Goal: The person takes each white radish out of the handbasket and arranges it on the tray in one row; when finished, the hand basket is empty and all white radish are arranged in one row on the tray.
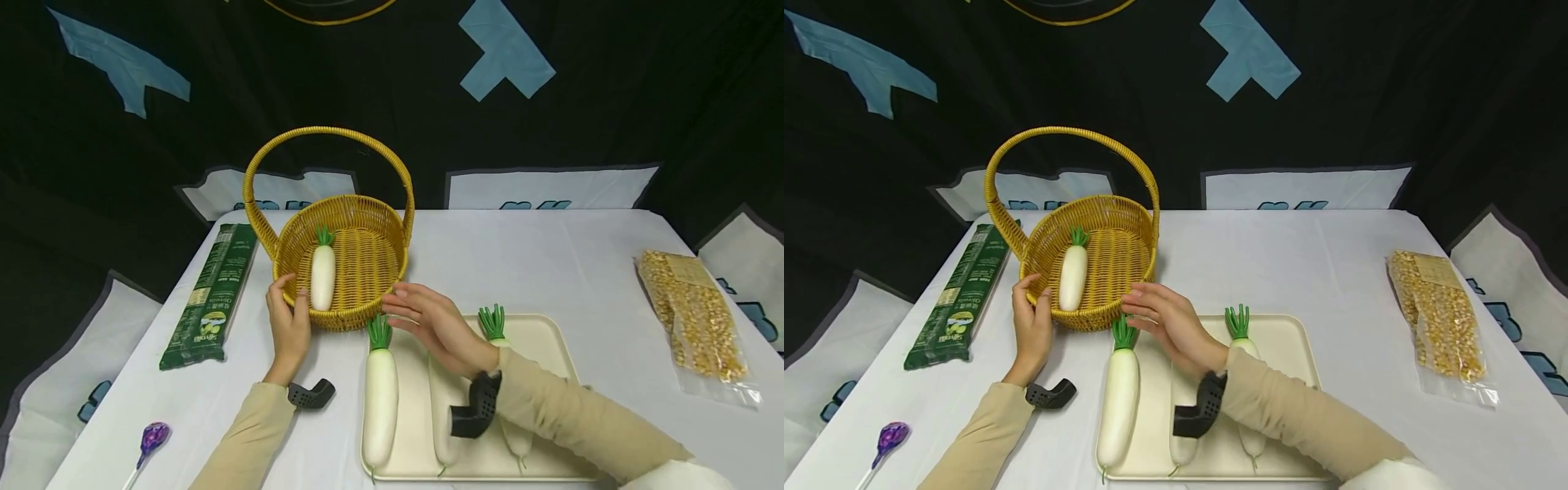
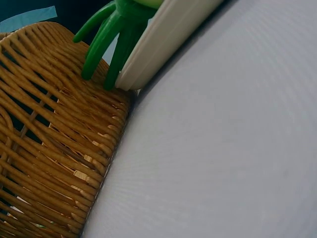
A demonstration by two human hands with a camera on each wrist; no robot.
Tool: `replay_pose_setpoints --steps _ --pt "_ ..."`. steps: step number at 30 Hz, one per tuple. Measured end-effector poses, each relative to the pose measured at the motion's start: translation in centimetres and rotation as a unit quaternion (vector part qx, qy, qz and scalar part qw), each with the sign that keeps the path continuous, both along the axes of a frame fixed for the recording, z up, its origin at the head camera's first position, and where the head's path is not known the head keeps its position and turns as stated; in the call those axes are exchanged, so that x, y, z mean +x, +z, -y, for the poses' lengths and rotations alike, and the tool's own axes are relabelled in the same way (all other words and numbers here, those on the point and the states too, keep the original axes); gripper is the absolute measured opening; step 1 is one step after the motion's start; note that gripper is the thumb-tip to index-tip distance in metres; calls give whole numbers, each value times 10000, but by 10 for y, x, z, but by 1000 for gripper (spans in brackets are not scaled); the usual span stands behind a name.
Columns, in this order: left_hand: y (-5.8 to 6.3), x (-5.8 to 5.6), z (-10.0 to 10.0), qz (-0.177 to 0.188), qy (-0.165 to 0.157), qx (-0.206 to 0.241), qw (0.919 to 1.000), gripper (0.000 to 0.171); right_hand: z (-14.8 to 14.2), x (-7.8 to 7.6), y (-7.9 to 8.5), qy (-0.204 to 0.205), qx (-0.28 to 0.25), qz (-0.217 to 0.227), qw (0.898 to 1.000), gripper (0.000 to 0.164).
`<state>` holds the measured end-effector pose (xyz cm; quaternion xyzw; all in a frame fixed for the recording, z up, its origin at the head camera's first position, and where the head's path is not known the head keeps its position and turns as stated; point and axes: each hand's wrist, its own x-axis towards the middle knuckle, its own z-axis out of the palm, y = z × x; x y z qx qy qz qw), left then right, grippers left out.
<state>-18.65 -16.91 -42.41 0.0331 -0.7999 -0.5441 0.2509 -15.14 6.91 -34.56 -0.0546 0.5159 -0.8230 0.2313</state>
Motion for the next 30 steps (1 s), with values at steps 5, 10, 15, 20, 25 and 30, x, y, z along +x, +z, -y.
replay_pose_setpoints --steps 5,10,15,20,25,30 --pt "-1 1 1 -36 33 -12 10000 37 35 -41 0 -227 -527 43 9983 46" --pt "0 2 -2 -21 -34 2 10000 37 57 -71 1 -686 -846 -20 9940 44" --pt "1 2 -1 -6 -15 -48 10000 37 78 -95 5 -1169 -873 58 9893 41" --pt "2 1 0 -66 39 -46 10000 36 100 -115 3 -1575 -659 109 9853 43" --pt "1 0 -3 -53 -7 -3 10000 37 109 -123 -7 -1417 51 464 9888 57" --pt "1 0 -1 -86 60 -43 9999 37 112 -123 -14 -970 1447 153 9846 73"
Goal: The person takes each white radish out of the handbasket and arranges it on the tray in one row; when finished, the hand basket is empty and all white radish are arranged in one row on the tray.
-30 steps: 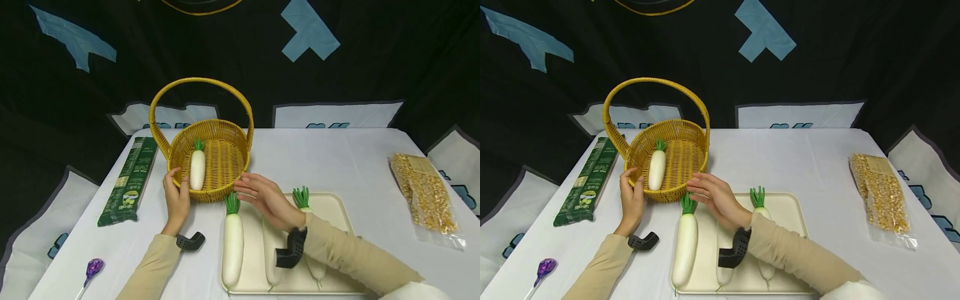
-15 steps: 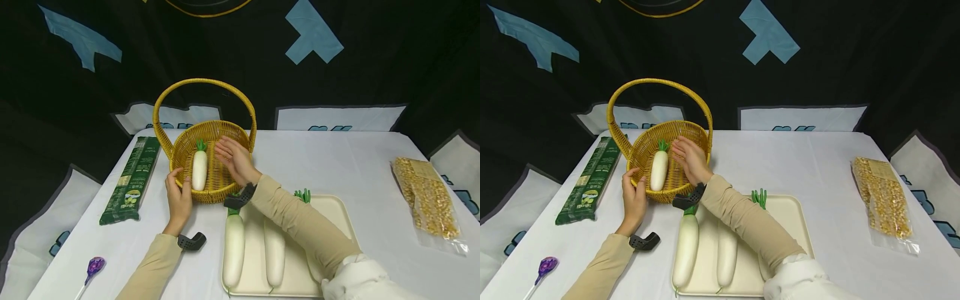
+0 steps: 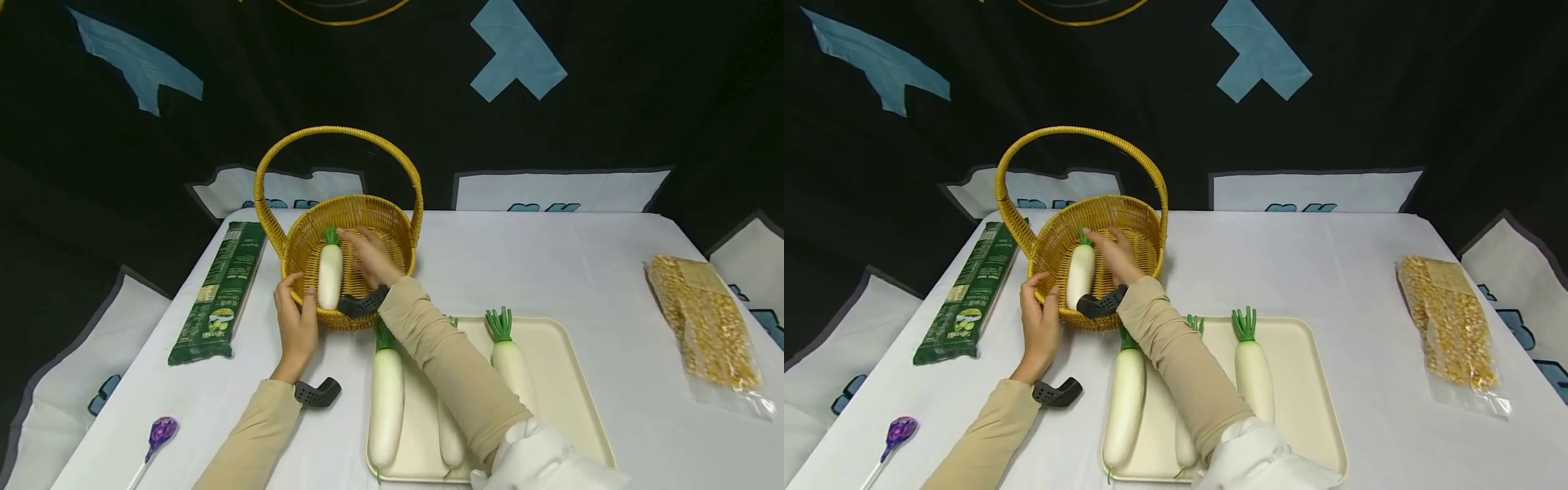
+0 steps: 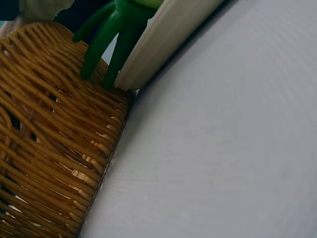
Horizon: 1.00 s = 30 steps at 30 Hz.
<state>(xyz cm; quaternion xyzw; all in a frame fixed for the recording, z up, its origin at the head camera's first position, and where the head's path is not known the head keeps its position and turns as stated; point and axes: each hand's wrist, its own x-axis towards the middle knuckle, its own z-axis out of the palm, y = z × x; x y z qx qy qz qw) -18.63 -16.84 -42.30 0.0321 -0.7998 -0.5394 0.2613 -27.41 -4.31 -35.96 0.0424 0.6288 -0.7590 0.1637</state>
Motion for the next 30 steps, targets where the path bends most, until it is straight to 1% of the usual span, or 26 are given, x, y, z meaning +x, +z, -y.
replay_pose_setpoints --steps 2,4,5,9,13,14,15,18,20,25,27,29,30 --pt "1 0 0 -31 19 -5 10000 36 0 1 0 223 802 -295 9961 78" --pt "2 -1 1 -38 23 -10 10000 36 0 3 -1 445 1482 -544 9865 82" --pt "3 -2 1 -26 13 -11 10000 36 1 4 -1 541 1731 -626 9814 83" --pt "3 -1 1 66 23 2 10000 37 1 9 -3 938 2284 -673 9667 92" --pt "2 1 0 116 37 13 9999 37 2 13 -5 1409 2856 -665 9456 99" --pt "2 2 0 115 29 2 9999 37 3 14 -6 1510 3020 -705 9386 101" --pt "2 2 -1 104 21 0 9999 37 3 15 -6 1603 3125 -758 9332 102" --pt "1 1 -1 32 39 -32 10000 37 4 17 -6 1843 3198 -920 9248 102" --pt "0 1 -1 -10 47 -31 10000 37 5 17 -7 1931 3288 -1089 9180 103" --pt "0 1 -1 -38 29 -18 10000 36 8 16 -10 1931 3230 -1404 9158 102" --pt "0 1 0 -34 14 -23 10000 36 9 16 -11 1986 3140 -1530 9157 100" --pt "0 1 0 -20 -6 -25 10000 36 9 15 -11 2097 3132 -1691 9107 95" --pt "0 1 0 -8 -12 -26 10000 36 9 15 -11 2178 3181 -1748 9060 91"
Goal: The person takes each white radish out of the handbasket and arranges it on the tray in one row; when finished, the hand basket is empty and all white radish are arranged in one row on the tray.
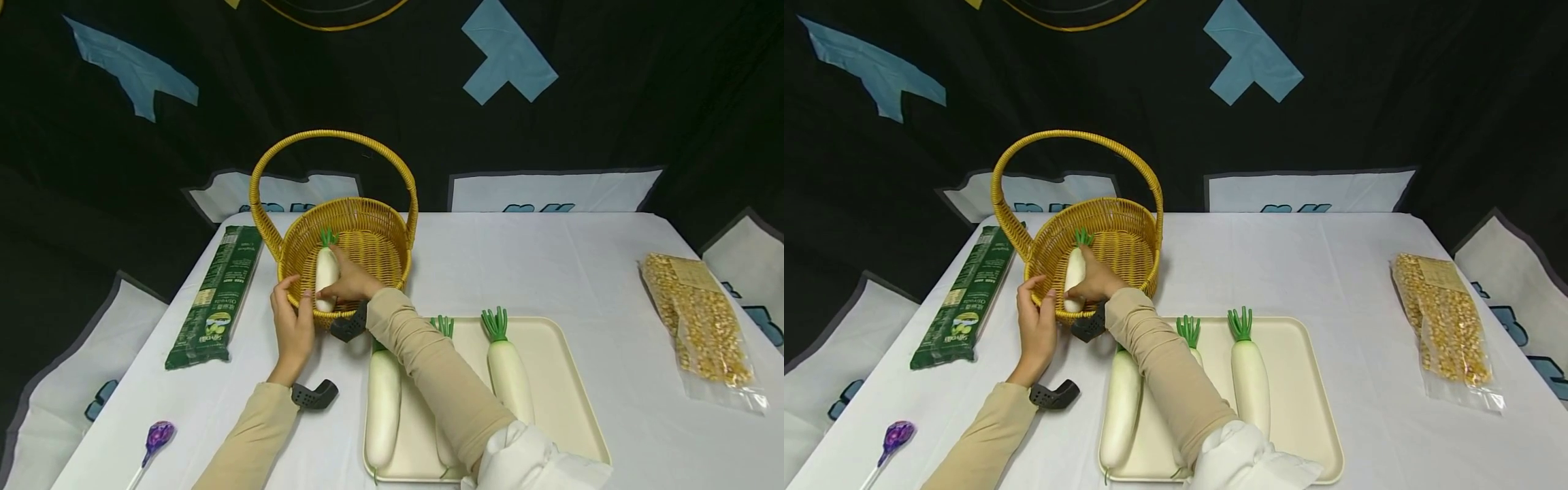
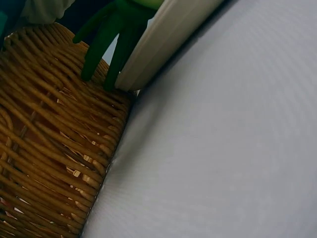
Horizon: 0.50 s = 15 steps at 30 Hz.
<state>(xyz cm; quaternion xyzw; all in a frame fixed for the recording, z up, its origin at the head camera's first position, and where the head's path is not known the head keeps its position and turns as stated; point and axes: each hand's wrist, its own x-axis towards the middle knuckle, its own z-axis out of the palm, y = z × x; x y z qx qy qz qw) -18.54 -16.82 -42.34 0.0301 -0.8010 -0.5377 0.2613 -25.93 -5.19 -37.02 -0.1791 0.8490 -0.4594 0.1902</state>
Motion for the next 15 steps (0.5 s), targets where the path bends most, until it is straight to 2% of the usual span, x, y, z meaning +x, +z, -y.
replay_pose_setpoints --steps 7,15 --pt "-1 0 0 63 -36 17 10000 36 -2 1 3 472 244 298 9981 57" --pt "0 0 0 32 -24 9 10000 37 -2 1 2 405 130 423 9982 55"
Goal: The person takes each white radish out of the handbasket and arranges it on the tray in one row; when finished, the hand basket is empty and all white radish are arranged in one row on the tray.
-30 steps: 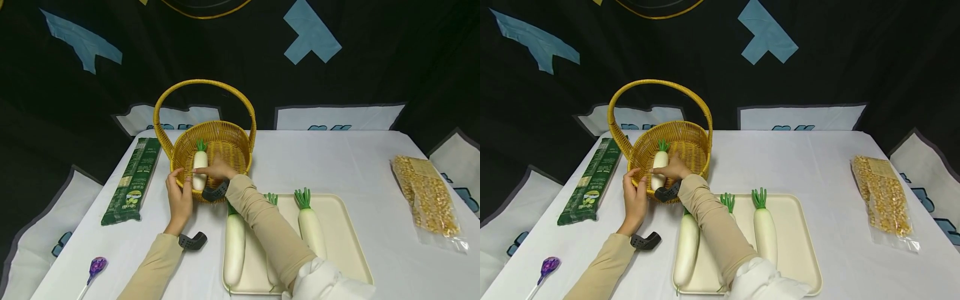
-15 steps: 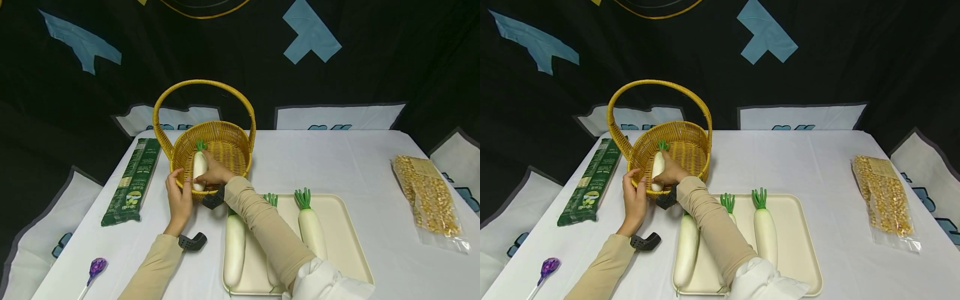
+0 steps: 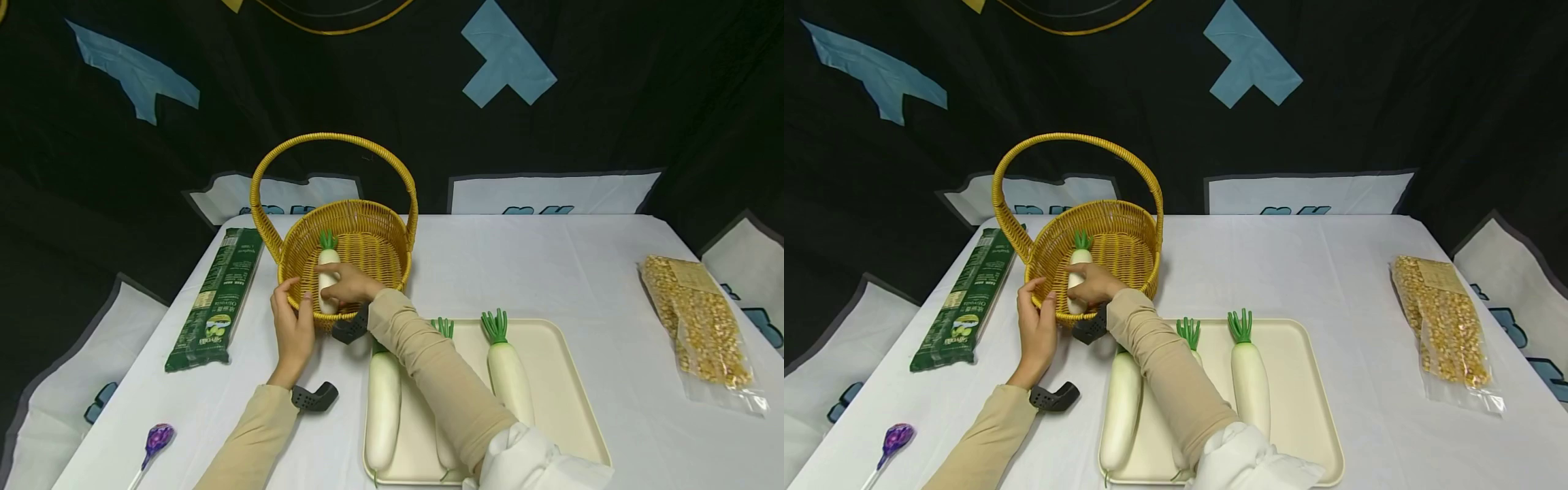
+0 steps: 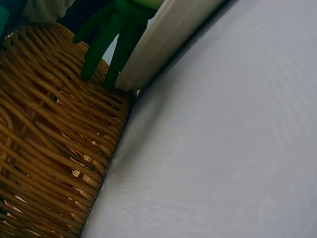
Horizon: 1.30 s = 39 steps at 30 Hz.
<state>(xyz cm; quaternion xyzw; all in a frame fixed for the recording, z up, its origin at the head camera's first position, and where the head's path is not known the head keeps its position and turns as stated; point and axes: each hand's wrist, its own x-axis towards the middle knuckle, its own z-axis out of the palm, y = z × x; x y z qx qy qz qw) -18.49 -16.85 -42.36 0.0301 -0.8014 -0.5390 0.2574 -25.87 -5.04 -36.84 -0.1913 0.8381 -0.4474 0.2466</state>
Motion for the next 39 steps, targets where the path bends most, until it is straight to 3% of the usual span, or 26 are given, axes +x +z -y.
replay_pose_setpoints --steps 7,11,16,21,25,30,33,39 --pt "-1 1 1 -6 4 25 10000 36 -2 -1 0 -46 -578 221 9981 55" --pt "-2 1 0 13 -19 25 10000 37 -4 0 3 -246 -1222 608 9903 56" --pt "-2 2 -1 61 26 28 10000 37 -7 3 7 -654 -2217 1288 9644 57" --pt "0 2 -1 0 -6 -27 10000 36 -15 4 10 -1050 -2939 1658 9355 54" --pt "0 1 1 36 9 -14 10000 36 -22 5 15 -929 -3468 1897 9138 53" --pt "2 1 2 12 64 17 10000 36 -38 13 28 -624 -3883 1980 8978 51" --pt "1 1 2 8 24 5 10000 37 -56 24 38 -287 -3845 1809 9048 48" --pt "0 0 -1 29 -57 40 10000 37 -113 61 56 150 -3030 1170 9457 49"
